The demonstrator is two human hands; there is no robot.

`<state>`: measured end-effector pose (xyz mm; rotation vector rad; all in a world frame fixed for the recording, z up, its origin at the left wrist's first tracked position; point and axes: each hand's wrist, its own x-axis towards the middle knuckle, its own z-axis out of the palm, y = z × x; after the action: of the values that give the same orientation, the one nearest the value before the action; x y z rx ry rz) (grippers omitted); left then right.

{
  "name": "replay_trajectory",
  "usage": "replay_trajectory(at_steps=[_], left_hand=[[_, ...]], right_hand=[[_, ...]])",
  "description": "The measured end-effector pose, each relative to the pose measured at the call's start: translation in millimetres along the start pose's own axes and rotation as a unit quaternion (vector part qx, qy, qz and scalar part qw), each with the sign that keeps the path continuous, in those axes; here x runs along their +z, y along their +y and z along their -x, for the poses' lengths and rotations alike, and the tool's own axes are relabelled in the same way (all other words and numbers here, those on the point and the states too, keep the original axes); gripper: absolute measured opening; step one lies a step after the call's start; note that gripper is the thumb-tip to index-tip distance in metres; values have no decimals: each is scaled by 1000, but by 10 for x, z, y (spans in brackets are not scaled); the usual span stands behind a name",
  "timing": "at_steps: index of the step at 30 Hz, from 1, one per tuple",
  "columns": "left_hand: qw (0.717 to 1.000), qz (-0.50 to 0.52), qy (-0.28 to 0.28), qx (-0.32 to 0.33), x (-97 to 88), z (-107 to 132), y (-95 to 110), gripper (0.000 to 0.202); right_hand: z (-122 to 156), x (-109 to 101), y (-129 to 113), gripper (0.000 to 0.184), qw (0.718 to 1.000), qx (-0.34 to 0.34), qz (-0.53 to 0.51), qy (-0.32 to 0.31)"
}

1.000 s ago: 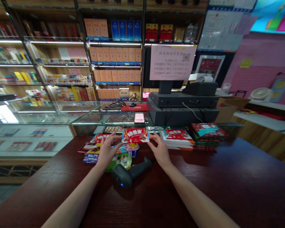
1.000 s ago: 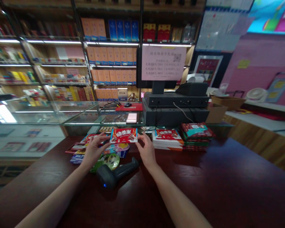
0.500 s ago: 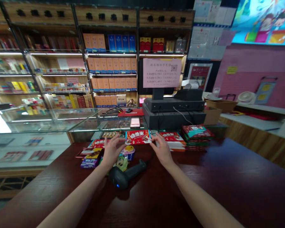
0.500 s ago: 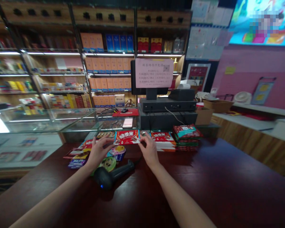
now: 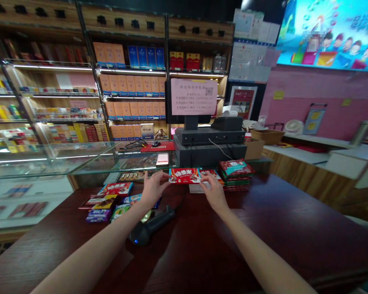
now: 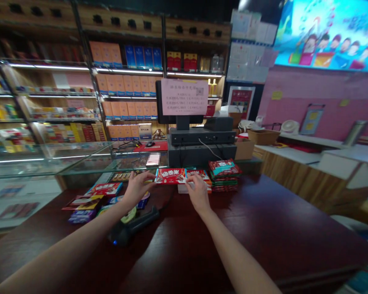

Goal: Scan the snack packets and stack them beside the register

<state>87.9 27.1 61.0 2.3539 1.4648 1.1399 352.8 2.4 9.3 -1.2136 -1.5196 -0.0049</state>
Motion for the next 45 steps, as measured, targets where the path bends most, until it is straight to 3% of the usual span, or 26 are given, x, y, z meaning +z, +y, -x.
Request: replay_trajectory(at_steps=[9,18,29,36,45], left_hand=[[999,22,-37,-27,384,-155,313,14],[998,6,-45,-33,657,-165,379,16],[999,-25,-24,-13,846,-179,460,21],[999,-31,-21,-26,956,-212,558,21],[999,-23,-24,-21,1026,-235,572,23]], right_hand=[[19,-221,275,8,998,27,50,10],[86,-246,315,14,985,54,167,0],[62,-254,185,26,962,-11,269,-35],[186,-287,49,37,949,-75,299,-67],[223,-286,120,45,944,-75,313,-71]])
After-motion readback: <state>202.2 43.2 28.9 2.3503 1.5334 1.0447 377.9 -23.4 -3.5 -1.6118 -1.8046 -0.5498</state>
